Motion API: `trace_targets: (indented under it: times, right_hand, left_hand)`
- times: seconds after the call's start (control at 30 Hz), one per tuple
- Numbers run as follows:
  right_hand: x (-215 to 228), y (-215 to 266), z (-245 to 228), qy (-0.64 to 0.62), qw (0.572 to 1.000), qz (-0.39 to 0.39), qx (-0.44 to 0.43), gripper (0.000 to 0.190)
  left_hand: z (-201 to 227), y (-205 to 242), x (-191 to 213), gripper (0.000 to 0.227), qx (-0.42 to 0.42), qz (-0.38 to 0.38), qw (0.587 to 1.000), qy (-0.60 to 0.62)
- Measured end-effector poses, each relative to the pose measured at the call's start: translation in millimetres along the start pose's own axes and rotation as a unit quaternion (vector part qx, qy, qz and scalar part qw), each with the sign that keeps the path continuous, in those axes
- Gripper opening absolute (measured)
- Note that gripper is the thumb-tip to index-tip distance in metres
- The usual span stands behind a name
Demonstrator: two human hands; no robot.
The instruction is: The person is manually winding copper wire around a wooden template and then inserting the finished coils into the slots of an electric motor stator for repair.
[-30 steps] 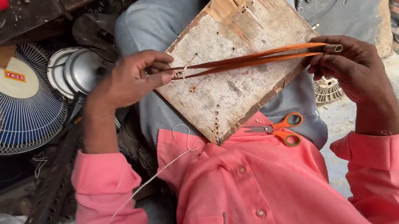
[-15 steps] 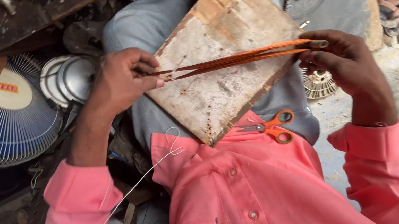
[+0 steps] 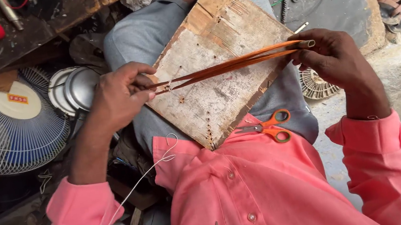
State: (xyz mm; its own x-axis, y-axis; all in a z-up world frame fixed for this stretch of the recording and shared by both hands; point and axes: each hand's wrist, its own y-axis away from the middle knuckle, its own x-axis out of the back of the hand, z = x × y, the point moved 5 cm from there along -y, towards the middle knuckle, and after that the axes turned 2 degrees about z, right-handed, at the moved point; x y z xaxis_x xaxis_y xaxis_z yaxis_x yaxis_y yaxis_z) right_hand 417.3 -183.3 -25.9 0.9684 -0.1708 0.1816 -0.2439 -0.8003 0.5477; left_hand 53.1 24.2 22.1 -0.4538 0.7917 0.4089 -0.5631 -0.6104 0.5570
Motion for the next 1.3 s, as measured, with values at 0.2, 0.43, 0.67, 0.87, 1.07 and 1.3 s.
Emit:
trace_targets:
  times: [0.2, 0.43, 0.67, 0.87, 1.07, 1.3]
  right_hand:
    - [2, 2, 4, 0.013, 1.000, 0.021, -0.017, 0.035]
    - [2, -3, 17, -0.018, 0.999, 0.026, -0.002, 0.030]
    - [1, -11, 27, -0.011, 1.000, 0.019, -0.008, 0.033]
    - [7, -19, 48, -0.088, 0.995, -0.023, 0.040, 0.036]
    - [9, -20, 13, -0.039, 0.989, -0.135, 0.045, 0.051]
    - [6, -27, 20, -0.035, 0.996, -0.061, -0.057, 0.045]
  left_hand:
    - [29, 22, -12, 0.028, -0.122, 0.137, 0.973, -0.137]
    - [26, 32, -12, 0.029, -0.143, 0.202, 0.952, -0.178]
    - [-38, 3, -11, 0.033, -0.068, -0.010, 0.997, 0.028]
    - [-5, 19, -15, 0.032, -0.087, 0.074, 0.976, -0.186]
    - [-68, -9, -8, 0.035, 0.001, -0.007, 0.997, -0.074]
    - [-263, -103, 0, 0.035, 0.038, -0.169, 0.980, -0.102]
